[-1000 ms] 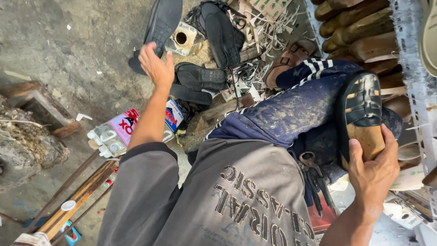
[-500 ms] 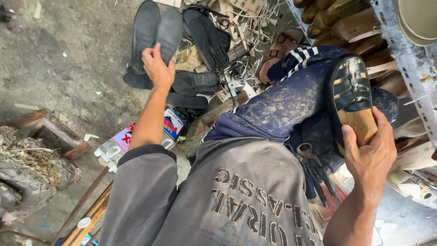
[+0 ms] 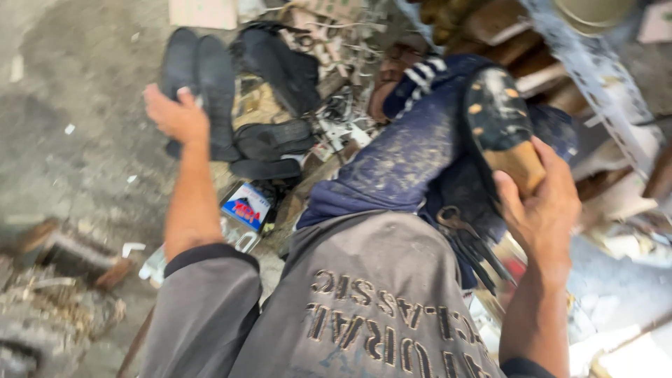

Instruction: The person uses a hammer and a chisel-like tool to shape the sole of a shoe held on their lap. They then use a knife to trim the edges of the sole and a small stick to apply a substance to the shoe's upper part.

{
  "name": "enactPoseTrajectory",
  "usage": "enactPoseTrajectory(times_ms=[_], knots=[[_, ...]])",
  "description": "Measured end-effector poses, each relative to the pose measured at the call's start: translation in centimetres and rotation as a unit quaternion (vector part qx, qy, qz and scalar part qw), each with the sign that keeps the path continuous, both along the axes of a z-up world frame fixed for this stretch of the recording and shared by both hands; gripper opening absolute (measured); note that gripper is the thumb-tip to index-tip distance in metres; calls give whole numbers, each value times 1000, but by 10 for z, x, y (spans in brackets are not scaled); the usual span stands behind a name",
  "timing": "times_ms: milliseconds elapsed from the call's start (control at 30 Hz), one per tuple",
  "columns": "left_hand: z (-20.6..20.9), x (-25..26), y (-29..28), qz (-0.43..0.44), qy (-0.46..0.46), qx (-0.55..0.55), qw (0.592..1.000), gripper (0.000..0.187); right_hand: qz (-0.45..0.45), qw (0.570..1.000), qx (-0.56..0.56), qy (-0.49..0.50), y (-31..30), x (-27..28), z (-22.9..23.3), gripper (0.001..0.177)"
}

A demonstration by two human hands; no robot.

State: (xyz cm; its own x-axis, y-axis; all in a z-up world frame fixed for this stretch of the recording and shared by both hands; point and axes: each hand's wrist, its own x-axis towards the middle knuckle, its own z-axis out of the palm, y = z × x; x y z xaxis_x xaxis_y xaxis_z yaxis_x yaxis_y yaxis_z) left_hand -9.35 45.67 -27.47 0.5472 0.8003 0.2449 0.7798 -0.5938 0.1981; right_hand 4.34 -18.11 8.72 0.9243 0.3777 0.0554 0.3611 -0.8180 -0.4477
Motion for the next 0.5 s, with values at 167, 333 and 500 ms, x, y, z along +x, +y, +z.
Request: enactPoseTrajectory(times_ms=[167, 333, 500], knots=[[36, 26, 22, 76, 160, -196, 965, 89, -24, 999, -41, 10, 3, 0, 0, 56], [13, 15, 67, 3, 150, -91, 984, 66, -46, 996, -66, 23, 0, -6, -6, 62], [72, 28, 81, -196, -136, 34, 970, 41, -191, 959, 133, 164, -4, -5, 10, 59]])
